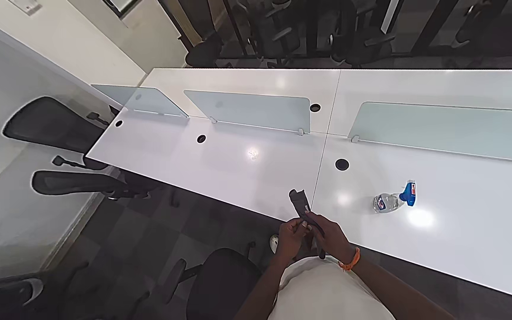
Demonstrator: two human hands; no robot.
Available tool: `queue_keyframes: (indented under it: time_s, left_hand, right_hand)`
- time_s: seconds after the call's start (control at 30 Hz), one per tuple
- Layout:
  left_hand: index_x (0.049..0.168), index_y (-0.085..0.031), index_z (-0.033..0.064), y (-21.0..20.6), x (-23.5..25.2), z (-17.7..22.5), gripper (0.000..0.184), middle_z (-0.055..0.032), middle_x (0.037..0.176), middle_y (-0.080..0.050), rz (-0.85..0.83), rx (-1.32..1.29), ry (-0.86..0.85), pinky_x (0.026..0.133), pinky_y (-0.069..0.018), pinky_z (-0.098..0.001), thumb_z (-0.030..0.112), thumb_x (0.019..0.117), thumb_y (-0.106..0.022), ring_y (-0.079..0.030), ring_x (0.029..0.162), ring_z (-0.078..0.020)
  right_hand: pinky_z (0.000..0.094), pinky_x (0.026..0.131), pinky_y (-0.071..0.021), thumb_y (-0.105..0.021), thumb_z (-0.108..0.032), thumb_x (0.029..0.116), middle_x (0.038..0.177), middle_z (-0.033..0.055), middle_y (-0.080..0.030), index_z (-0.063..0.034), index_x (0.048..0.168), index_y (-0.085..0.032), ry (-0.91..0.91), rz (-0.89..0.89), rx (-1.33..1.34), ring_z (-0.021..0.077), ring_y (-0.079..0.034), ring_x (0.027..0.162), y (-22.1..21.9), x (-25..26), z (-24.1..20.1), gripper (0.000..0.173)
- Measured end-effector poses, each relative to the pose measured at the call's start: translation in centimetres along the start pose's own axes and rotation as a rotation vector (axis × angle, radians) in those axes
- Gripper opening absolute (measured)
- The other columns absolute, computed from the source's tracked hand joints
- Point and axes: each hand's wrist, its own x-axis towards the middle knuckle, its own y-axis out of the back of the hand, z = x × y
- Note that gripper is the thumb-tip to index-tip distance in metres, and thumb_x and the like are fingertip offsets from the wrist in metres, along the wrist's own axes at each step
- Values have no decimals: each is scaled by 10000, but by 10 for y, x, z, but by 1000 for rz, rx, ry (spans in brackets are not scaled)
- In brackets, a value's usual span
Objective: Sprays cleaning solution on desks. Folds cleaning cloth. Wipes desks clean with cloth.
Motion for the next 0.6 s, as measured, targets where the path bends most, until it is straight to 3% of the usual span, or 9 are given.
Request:
queue_keyframes:
  time_s: [0.13, 0.23, 0.33, 0.5, 0.6]
  left_hand:
    - [1082, -703, -62, 3, -3, 4, 176, -101, 877, -757, 2, 12, -48, 766, -623, -296, 49, 1007, -589, -733, 777, -140]
    - [1071, -705, -58, 4, -7, 6, 170, -98, 892, -759, -13, 17, -83, 781, -627, -301, 47, 1002, -591, -738, 795, -140]
    - [1060, -702, -60, 3, -10, 9, 169, -94, 906, -754, -31, 18, -95, 799, -620, -299, 54, 995, -596, -732, 814, -133]
    - [1050, -705, -40, 3, -10, 4, 172, -86, 900, -745, -17, 72, -124, 770, -623, -295, 87, 993, -605, -726, 795, -130]
    - [1043, -710, -29, 2, -10, 2, 170, -83, 884, -741, -4, 93, -123, 756, -624, -301, 102, 994, -613, -721, 776, -136]
  right_hand:
    - [340, 946, -586, -530, -246, 1062, 1217, 69, -721, -142, 1409, -620, 57, -2, 2, 141, -708, 1066, 2, 1, -4, 373]
    - [320, 890, -594, -537, -295, 1060, 1138, 60, -743, -88, 1374, -624, -46, 3, 111, 106, -716, 971, 5, 0, -7, 386]
    - [266, 759, -604, -589, -233, 1029, 989, 31, -744, -57, 1292, -636, -146, 49, 284, 69, -703, 823, 4, 1, -10, 320]
    - [290, 768, -601, -604, -108, 1002, 988, 57, -724, -22, 1280, -587, -280, 7, 567, 132, -702, 845, 8, 7, -17, 292]
    - [269, 695, -572, -605, -102, 999, 900, 44, -703, -30, 1133, -672, -279, 21, 587, 109, -664, 762, 5, 5, -15, 166]
